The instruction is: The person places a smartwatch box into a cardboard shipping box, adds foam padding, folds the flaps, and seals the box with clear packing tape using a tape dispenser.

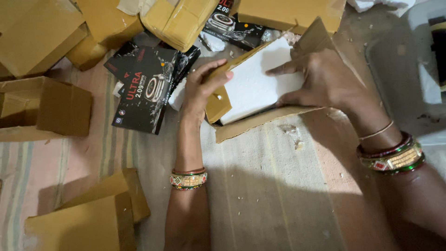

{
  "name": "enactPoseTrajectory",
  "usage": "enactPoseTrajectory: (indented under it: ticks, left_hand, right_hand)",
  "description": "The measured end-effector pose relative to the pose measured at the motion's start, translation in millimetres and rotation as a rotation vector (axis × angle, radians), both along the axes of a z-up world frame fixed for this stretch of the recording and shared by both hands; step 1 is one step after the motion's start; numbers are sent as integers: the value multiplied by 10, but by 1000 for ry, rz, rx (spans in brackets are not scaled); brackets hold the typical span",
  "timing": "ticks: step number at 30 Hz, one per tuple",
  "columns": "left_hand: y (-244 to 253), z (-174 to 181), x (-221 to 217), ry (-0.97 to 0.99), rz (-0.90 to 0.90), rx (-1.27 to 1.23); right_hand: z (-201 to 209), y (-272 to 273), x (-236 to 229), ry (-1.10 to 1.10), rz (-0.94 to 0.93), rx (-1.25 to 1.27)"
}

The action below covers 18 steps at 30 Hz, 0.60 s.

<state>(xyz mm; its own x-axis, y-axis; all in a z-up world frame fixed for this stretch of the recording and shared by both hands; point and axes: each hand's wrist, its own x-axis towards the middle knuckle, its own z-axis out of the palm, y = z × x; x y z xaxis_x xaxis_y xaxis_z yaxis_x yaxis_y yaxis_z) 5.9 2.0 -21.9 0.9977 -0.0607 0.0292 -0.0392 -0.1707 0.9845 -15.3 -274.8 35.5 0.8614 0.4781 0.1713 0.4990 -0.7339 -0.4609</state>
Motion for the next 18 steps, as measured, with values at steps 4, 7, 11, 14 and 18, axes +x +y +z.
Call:
enactPoseTrajectory:
  ticks: [4,7,11,14,18]
  left_hand:
    - [-63,131,-42,-129,-83,288]
    - [-148,202,-4,-182,-12,485]
    - [-175,172,27,-20,174,525]
    - [-147,101,48,-81,205,447]
    - [-113,-20,58,-244,235,440]
  right_hand:
    - [73,32,-60,120,-94,27]
    - [56,-79,-30,256,-107,30]
    - [-5,-267,71,291,34,240]
    - [-19,-270,102,237,63,254]
    - [17,-183,6,320,-25,188]
